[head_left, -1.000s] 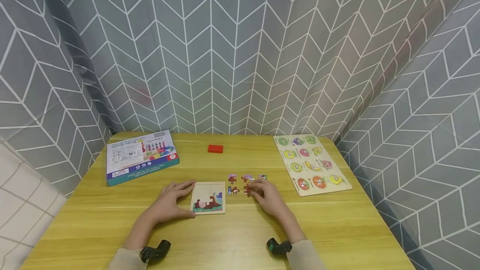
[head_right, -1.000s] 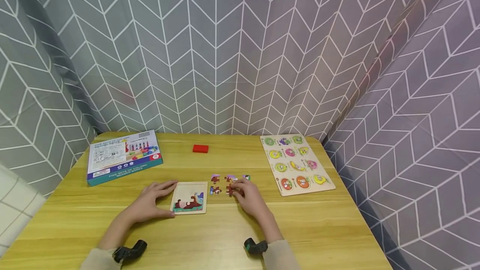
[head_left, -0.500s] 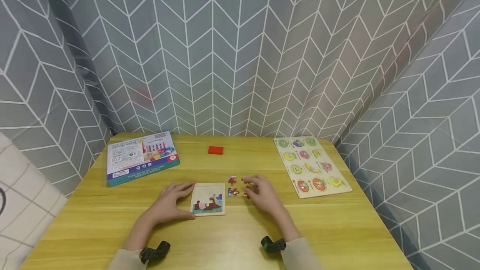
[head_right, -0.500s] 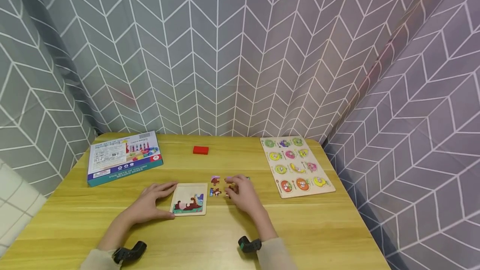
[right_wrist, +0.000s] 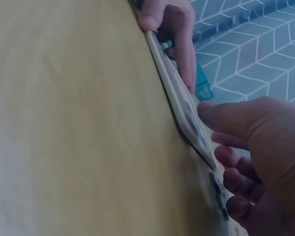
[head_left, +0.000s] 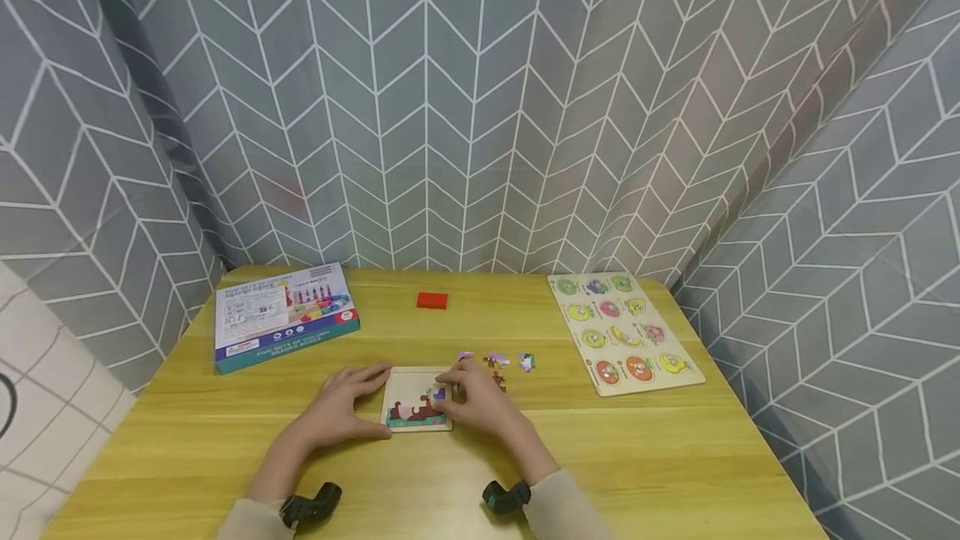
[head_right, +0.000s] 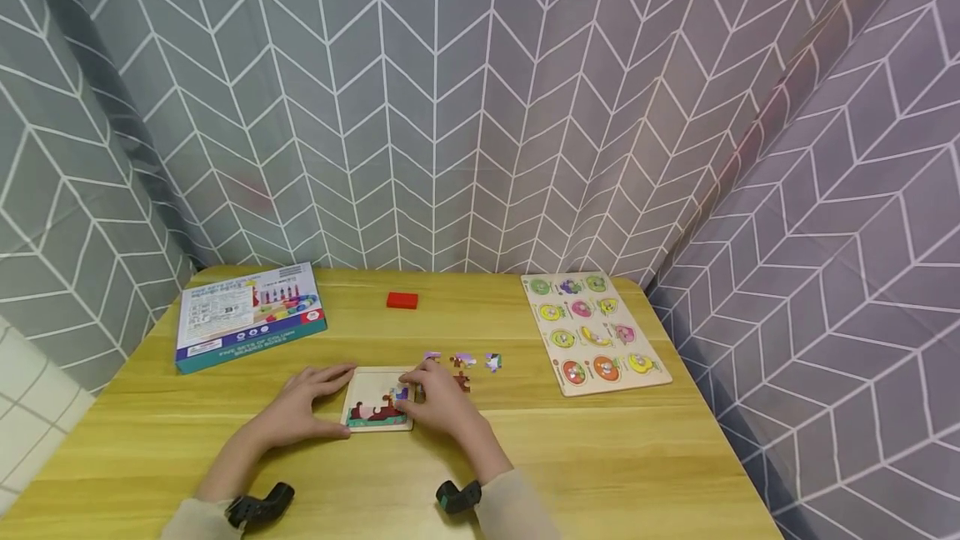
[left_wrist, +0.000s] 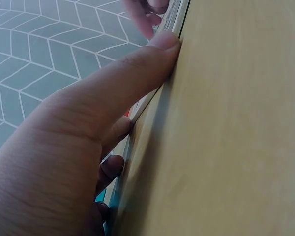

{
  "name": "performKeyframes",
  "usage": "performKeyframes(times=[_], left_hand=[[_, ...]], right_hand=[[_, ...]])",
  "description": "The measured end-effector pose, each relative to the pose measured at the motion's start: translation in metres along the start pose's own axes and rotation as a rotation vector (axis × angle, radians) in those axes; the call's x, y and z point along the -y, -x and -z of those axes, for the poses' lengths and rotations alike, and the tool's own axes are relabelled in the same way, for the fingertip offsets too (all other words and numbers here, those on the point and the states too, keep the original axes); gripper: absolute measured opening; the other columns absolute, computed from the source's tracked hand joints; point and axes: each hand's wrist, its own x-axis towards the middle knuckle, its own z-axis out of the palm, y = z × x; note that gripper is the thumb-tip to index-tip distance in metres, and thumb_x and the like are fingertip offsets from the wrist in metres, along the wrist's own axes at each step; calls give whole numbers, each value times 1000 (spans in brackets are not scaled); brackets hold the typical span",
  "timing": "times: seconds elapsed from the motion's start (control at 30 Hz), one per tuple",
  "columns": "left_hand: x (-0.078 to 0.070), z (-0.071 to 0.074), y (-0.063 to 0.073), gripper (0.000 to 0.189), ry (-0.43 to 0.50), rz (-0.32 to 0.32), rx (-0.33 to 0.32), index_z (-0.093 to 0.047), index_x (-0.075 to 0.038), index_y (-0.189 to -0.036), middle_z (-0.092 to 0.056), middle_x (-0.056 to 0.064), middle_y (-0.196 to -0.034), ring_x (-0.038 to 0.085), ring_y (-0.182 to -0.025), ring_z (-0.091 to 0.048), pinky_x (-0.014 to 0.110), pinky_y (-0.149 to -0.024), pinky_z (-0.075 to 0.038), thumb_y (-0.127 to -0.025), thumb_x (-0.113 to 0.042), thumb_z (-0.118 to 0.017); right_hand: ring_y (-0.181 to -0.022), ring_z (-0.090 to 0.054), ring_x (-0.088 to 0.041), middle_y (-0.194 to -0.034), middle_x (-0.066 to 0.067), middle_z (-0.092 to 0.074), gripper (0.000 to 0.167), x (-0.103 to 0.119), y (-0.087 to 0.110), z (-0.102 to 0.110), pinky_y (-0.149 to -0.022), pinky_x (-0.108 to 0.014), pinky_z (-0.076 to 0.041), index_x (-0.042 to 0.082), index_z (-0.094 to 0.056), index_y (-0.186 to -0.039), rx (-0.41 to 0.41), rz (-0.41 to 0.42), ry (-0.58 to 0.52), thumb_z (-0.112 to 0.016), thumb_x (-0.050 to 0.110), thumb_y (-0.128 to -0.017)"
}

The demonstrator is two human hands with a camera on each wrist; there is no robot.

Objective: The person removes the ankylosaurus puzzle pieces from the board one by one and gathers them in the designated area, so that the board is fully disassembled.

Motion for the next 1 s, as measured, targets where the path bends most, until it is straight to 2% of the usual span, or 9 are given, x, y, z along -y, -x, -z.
performKeyframes(times=[0.17,0.4,0.77,1.0], left_hand=[[-1,0,1,102,-2,-3,4,-54,-12,-157,-47,8,-165,43,-140,-43,75,-117,-22,-75,-61,-90],[-4,2,1,102,-14,-11,-3,-55,-12,-156,-49,8,-164,37,-133,-47,73,-115,-27,-74,-60,-91],[-5,4,2,102,-1,-2,-4,-55,-11,-156,-48,8,-164,37,-133,-46,75,-117,-23,-73,-59,-92],[-4,2,1,102,-13,-16,-8,-56,-11,-156,-49,7,-164,34,-130,-48,73,-114,-27,-73,-60,-92]], right_hand=[[-95,-51,-11,-111,-3,-62,35,3,2,-6,-82,-26,-47,7,-77,-127,16,5,36,-80,24,-97],[-96,-52,-10,-109,1,-62,26,7,0,-5,-85,-26,-48,12,-80,-120,21,-21,43,-80,24,-96],[-96,-49,-10,-109,1,-60,28,8,-5,-6,-84,-26,-46,12,-78,-124,55,-26,77,-78,23,-98],[-108,-54,-15,-118,0,-62,27,8,-3,-7,-96,-34,-51,16,-74,-122,32,-32,65,-80,22,-96]])
